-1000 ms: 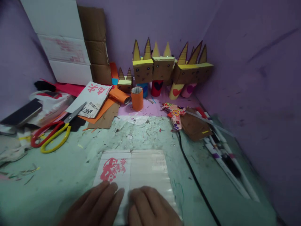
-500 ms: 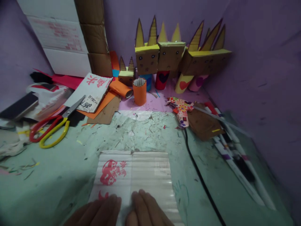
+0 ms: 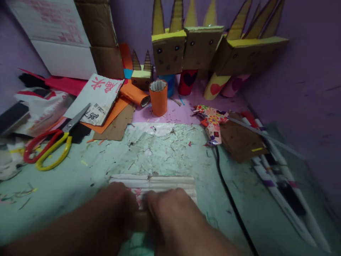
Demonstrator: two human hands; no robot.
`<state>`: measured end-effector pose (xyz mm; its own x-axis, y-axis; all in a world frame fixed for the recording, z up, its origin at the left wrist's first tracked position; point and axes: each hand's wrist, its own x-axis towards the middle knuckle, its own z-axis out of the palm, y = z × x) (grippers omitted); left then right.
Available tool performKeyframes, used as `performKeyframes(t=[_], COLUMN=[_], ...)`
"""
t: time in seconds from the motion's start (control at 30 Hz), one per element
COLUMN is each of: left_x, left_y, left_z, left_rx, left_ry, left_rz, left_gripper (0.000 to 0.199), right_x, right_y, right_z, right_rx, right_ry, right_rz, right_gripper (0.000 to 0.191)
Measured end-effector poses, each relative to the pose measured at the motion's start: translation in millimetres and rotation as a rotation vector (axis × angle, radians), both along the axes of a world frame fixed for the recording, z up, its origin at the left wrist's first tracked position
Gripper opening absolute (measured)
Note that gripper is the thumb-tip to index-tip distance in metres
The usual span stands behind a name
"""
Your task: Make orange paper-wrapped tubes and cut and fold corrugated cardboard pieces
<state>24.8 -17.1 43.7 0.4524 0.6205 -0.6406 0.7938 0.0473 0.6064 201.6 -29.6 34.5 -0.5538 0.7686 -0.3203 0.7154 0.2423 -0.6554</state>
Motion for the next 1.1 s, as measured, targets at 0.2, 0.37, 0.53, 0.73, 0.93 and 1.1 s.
performKeyframes(t=[0.2, 0.37, 0.53, 0.73, 0.93, 1.1], left_x=[5.6, -4.9, -12.8, -16.6, -22.3, -17.9], left_y=[25.0, 0.6, -12.5, -3.9, -4.8, -0.5], left_z=[9.4, 14.8, 12.0, 3.1, -13.1, -6.2], left_rx=[-0.102, 0.161, 0.224, 0.331, 1.04, 0.842], left_ry=[0.113, -0.012, -0.126, -0.24, -0.119, -0.03], left_rz=[-0.126, -0.151, -0.095, -0.032, 0.02, -0.134], left_gripper=[0.012, 0.004, 0.014, 0.02, 0.028, 0.03], right_x=[-0.4, 11.2, 21.8, 15.2, 15.8, 14.2], right_y=[19.7, -22.2, -50.4, -47.3, -37.8, -33.2], right_z=[7.2, 1.9, -5.5, -25.9, -37.4, -34.6], right_rx=[-0.372, 0.361, 1.009, 1.074, 1.075, 1.077], right_ry=[0.014, 0.05, 0.077, 0.011, -0.055, -0.12], right_rz=[-0.091, 0.032, 0.166, 0.07, 0.094, 0.155], right_gripper=[0.025, 0.017, 0.027, 0.038, 0.038, 0.042])
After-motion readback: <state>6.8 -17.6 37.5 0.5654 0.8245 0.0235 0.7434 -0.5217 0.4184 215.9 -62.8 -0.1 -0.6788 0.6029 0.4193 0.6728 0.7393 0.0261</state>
